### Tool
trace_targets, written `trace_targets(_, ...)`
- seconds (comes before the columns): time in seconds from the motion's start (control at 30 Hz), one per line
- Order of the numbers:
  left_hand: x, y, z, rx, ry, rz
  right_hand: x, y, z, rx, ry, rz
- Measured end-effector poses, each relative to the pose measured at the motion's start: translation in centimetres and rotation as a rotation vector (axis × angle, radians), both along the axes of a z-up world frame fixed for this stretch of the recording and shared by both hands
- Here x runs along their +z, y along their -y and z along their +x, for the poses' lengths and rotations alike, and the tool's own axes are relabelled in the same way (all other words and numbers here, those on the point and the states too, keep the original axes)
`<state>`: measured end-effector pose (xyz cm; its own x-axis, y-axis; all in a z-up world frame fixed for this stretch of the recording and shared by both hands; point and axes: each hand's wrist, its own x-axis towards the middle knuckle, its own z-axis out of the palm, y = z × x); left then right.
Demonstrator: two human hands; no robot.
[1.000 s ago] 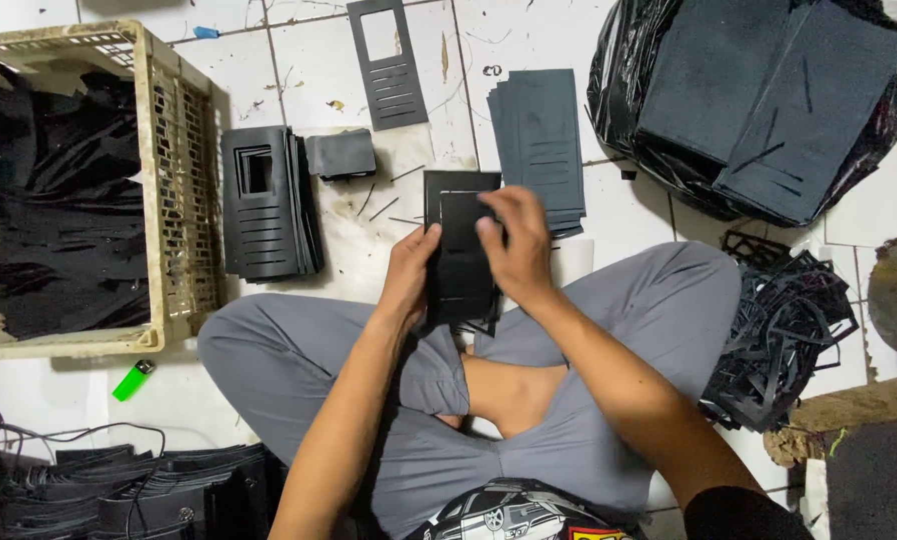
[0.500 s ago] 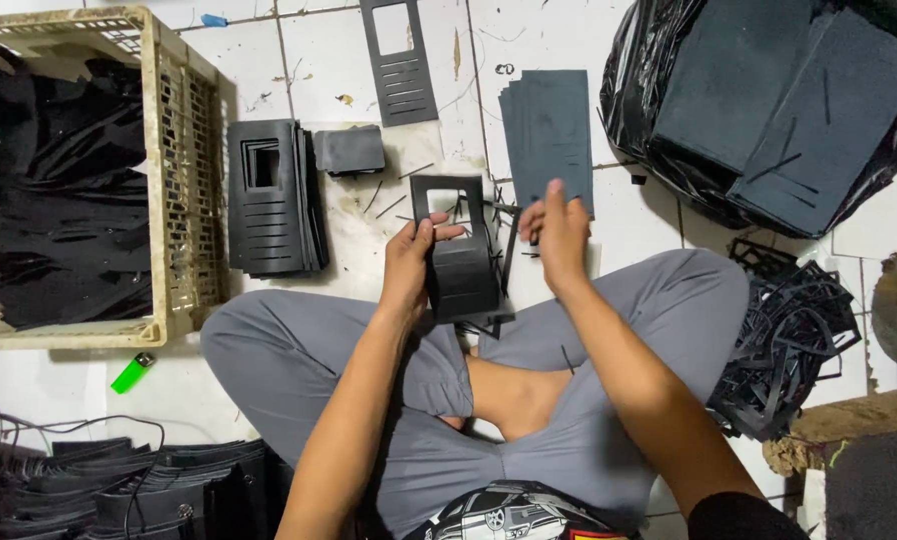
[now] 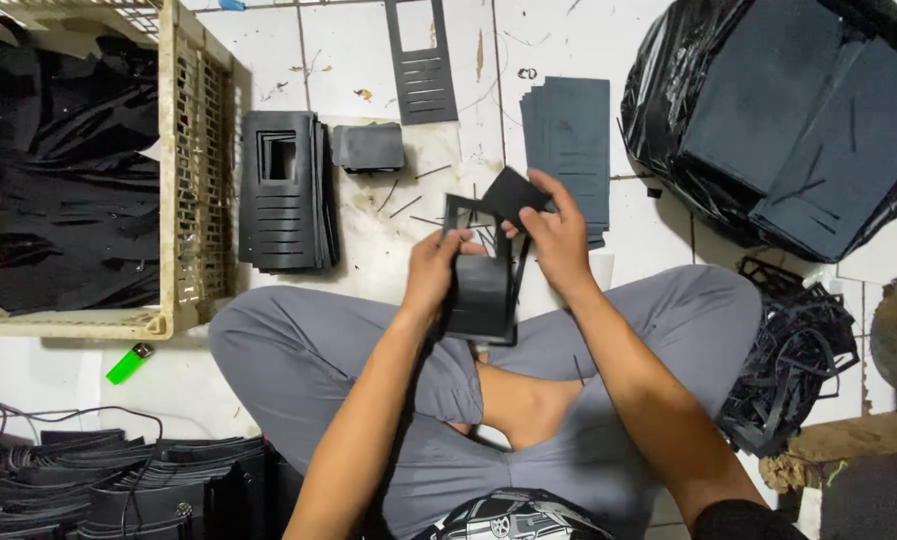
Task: Removing waste material from pre-cut leather parts and stacking the finished pieces
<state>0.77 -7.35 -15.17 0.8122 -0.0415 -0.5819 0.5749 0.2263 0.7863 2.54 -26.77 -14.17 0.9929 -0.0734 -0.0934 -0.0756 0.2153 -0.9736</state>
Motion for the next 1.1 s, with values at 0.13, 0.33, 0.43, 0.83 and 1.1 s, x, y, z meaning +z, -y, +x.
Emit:
trace_targets(0.13, -1.0, 0.7, 0.4, -0.032, -0.036, -0.041, 1.7, -2.9, 2.7, 0.054, 0.062, -0.086)
trace_targets(0.33, -2.8, 0.4, 0.7, -0.099, -0.061, 0.156, 3.9, -10.5, 8.2, 0.188, 0.059, -0.105)
trace_targets(0.43, -2.2, 0.1, 0.8, -0.068, -0.074, 0.201, 3.7, -12.6, 10.2, 0.209, 0.017, -0.291)
trace_targets(0.83, 6.8, -0.7, 1.8, -0.016, 0.025, 0.022, 4.7, -2.9, 2.5, -0.062, 0.222, -1.039)
trace_targets(1.1, 4.2, 0.5, 0.8, -0.228, 0.179, 0.017, 3.4, 0.8, -3.3, -0.035, -0.286, -0.194)
